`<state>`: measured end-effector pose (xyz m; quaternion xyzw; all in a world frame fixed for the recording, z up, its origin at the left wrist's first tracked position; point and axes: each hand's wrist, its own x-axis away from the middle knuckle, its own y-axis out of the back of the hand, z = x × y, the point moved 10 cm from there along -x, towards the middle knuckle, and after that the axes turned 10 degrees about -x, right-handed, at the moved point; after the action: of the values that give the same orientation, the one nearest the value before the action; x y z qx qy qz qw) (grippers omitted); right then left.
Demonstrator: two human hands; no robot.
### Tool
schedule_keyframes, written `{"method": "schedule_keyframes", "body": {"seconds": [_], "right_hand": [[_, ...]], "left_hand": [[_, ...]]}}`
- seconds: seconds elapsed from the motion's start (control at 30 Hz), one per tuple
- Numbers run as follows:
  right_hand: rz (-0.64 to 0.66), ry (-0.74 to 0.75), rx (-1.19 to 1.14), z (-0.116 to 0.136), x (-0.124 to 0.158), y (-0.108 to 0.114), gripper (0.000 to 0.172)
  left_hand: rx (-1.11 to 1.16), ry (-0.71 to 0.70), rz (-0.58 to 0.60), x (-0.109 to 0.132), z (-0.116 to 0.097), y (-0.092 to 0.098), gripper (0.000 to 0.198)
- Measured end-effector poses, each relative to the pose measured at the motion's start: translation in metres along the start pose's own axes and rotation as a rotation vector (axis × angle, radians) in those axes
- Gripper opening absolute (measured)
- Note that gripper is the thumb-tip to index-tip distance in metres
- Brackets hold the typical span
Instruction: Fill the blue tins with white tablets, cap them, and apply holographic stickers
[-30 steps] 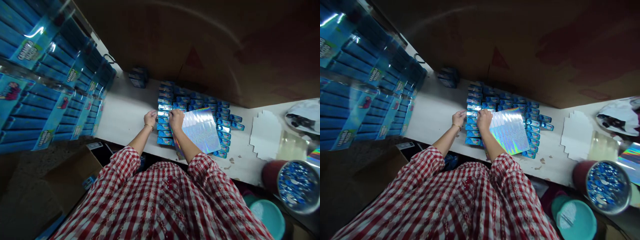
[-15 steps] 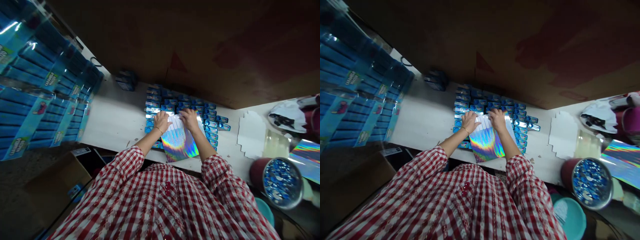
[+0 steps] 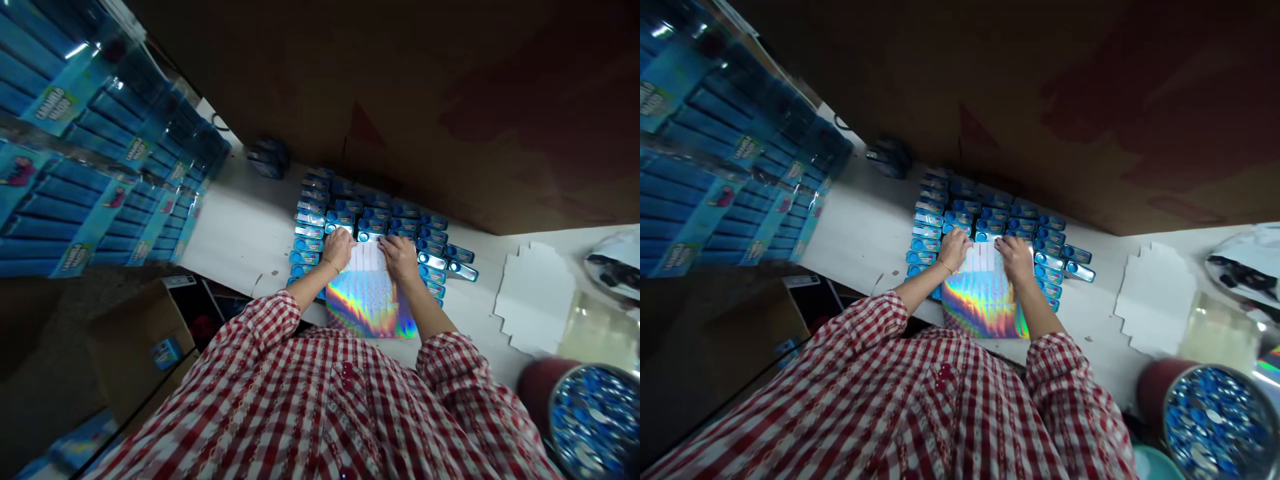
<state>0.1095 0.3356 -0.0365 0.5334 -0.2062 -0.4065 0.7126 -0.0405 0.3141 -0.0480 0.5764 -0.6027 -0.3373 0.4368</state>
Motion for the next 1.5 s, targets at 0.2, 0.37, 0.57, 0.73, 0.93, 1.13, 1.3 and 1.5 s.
{"method": "schedule_keyframes", "body": {"seconds": [0.2, 0.37, 0.57, 0.73, 0.93, 1.13, 1.3, 1.5], "right_hand": [[-0.055, 0.108, -0.081, 0.004, 0.015, 0.001, 0.025], [-0.167, -0.007, -0.260, 0.019, 0.017, 0.056, 0.018], [-0.233, -0.291, -0.659, 0.061, 0.013, 0.120, 0.016], [-0.191, -0.615, -1.183, 0.087, -0.005, 0.051, 0.019], [-0.239, -0.903, -1.511, 0.112, -0.006, -0.024, 0.022], [-0.279, -1.039, -1.552, 0.142, -0.003, -0.069, 0.027], [-0.331, -1.050, -1.433, 0.148, -0.007, -0.088, 0.026], [-0.382, -0.790, -0.874, 0.140, -0.026, -0.069, 0.024]], "left_hand": [[-0.014, 0.001, 0.001, 0.002, -0.003, -0.003, 0.020], [-0.067, -0.001, 0.004, 0.002, -0.006, -0.007, 0.020], [0.220, 0.025, -0.114, 0.010, 0.006, 0.014, 0.017], [1.062, 0.234, -0.110, 0.048, 0.061, 0.031, 0.036], [1.459, 0.494, -0.003, 0.086, 0.107, 0.031, 0.038], [1.498, 0.598, -0.014, 0.096, 0.146, 0.033, 0.039], [1.326, 0.584, -0.070, 0.086, 0.177, 0.031, 0.040], [1.148, 0.508, -0.091, 0.060, 0.196, 0.022, 0.033]]}}
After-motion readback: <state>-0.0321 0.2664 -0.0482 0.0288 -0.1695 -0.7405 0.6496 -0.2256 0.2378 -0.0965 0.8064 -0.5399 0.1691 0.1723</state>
